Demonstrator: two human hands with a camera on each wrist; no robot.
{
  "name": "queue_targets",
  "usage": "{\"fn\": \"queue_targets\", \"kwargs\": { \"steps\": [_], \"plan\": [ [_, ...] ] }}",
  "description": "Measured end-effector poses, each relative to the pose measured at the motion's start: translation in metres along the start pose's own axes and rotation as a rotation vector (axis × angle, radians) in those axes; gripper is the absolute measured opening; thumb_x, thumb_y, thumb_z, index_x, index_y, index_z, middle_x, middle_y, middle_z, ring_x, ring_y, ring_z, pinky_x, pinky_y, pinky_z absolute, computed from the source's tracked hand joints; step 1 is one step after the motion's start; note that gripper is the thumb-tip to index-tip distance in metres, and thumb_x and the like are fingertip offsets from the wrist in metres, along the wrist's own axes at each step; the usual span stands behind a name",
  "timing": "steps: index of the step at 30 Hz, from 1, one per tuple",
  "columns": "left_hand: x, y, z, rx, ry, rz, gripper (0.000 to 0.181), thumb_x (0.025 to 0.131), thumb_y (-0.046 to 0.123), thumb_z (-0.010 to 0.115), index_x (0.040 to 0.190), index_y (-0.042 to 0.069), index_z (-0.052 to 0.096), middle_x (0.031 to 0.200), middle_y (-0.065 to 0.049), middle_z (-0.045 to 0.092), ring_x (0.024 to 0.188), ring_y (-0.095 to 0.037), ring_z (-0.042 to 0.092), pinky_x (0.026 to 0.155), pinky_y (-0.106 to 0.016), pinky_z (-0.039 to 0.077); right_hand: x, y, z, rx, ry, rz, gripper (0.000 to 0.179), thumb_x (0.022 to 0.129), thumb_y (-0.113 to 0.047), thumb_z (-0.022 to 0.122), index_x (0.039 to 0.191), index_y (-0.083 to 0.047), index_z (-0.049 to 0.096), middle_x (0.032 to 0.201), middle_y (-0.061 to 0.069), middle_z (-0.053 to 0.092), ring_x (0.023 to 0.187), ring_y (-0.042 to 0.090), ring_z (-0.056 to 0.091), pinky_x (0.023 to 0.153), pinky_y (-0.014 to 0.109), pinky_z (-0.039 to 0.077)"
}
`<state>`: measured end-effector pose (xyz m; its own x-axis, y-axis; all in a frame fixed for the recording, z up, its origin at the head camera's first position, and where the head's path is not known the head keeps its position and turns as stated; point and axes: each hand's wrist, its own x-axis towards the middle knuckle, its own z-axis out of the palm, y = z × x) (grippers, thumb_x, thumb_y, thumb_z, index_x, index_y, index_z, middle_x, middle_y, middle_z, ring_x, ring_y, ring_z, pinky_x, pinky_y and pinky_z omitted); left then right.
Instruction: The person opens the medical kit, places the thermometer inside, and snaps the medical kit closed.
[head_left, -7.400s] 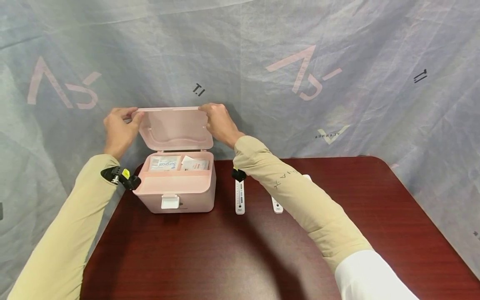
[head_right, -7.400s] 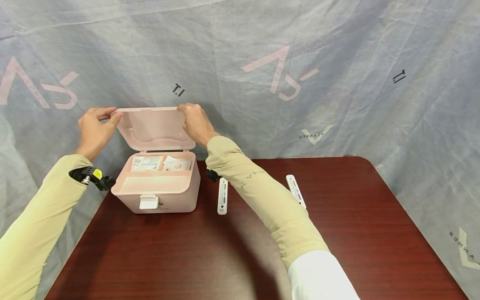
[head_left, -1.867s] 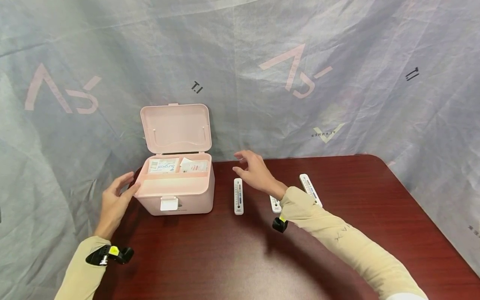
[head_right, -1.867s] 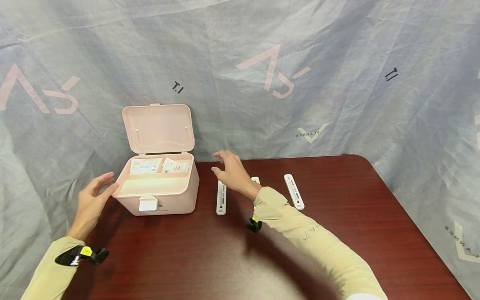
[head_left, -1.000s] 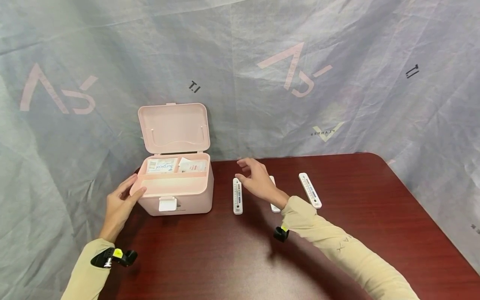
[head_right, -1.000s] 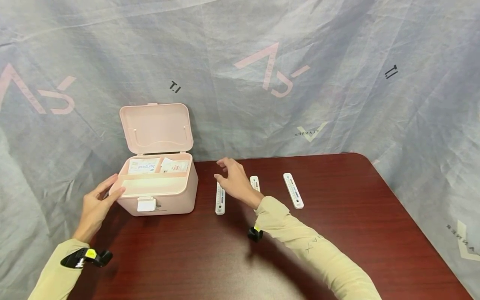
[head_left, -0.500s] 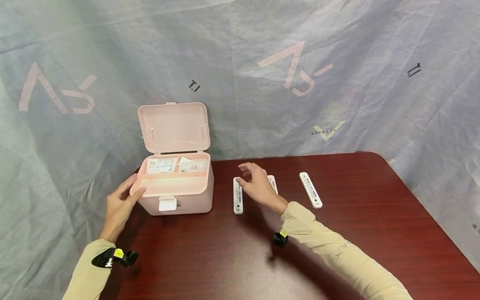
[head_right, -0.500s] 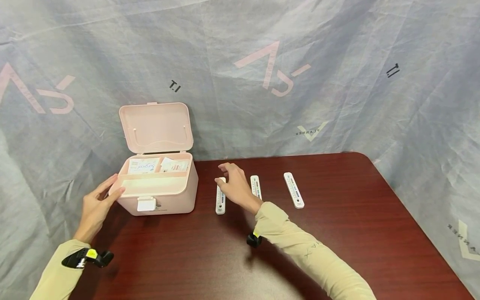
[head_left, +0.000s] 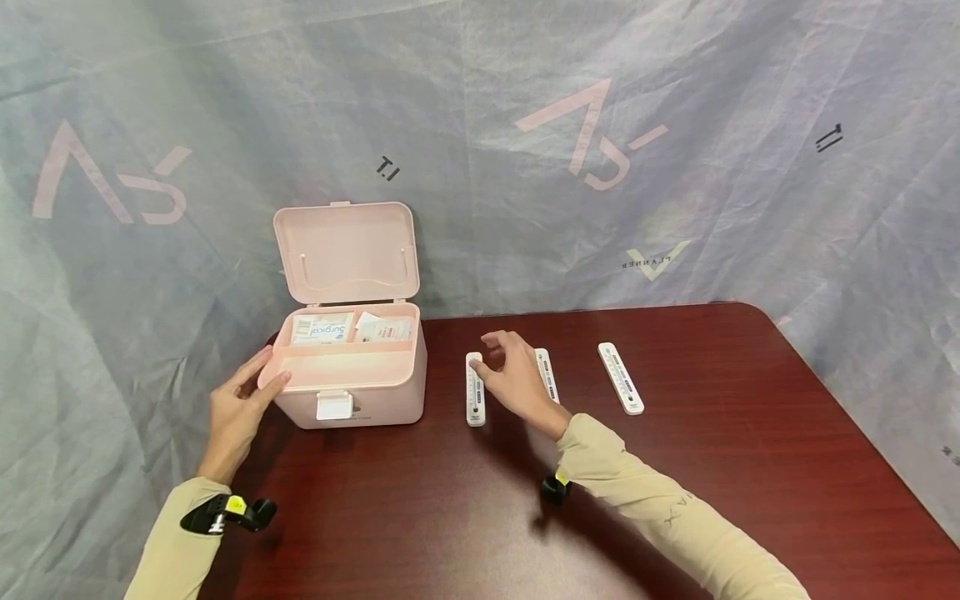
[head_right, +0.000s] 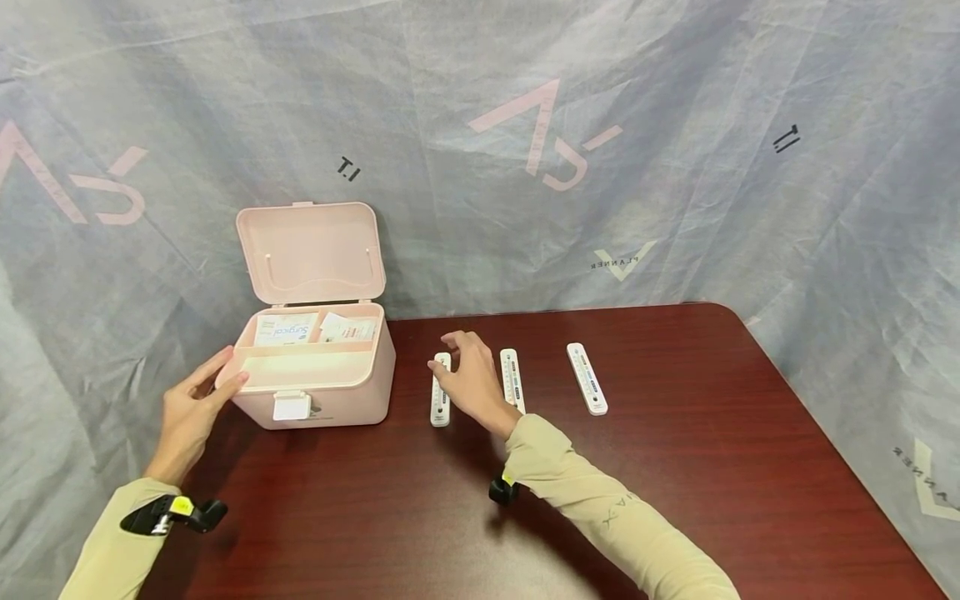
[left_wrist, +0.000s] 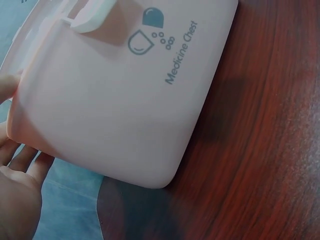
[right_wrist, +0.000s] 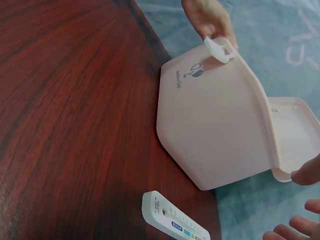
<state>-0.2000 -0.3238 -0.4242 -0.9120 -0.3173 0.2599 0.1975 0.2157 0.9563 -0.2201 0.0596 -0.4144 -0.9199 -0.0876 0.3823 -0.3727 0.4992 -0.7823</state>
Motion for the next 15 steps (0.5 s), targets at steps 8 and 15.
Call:
{"fn": "queue_targets", "kwargs": {
  "steps": [8,15],
  "plan": [
    [-0.001,0.000,-0.001,0.015,0.005,0.011,0.051,0.080,0.003,0.075,0.128,-0.001,0.058,0.136,-0.013,0.053,0.126,-0.013,0.045,0.095,-0.012,0.039,-0.005,0.002,0.002,-0.021,0.005,0.017,0.037,0.077,-0.015,0.077,0.109,-0.002,0.063,0.098,0.009,0.060,0.088,0.027,0.061,0.076,0.038,0.052],
    [0.000,-0.003,-0.002,-0.015,0.007,0.018,0.051,0.079,0.003,0.076,0.127,0.000,0.059,0.136,-0.015,0.052,0.127,-0.014,0.045,0.096,-0.013,0.038,-0.011,0.006,0.005,-0.049,0.023,0.040,0.038,0.077,-0.019,0.078,0.108,-0.002,0.063,0.099,0.012,0.062,0.088,0.025,0.061,0.075,0.034,0.051]
  ]
}}
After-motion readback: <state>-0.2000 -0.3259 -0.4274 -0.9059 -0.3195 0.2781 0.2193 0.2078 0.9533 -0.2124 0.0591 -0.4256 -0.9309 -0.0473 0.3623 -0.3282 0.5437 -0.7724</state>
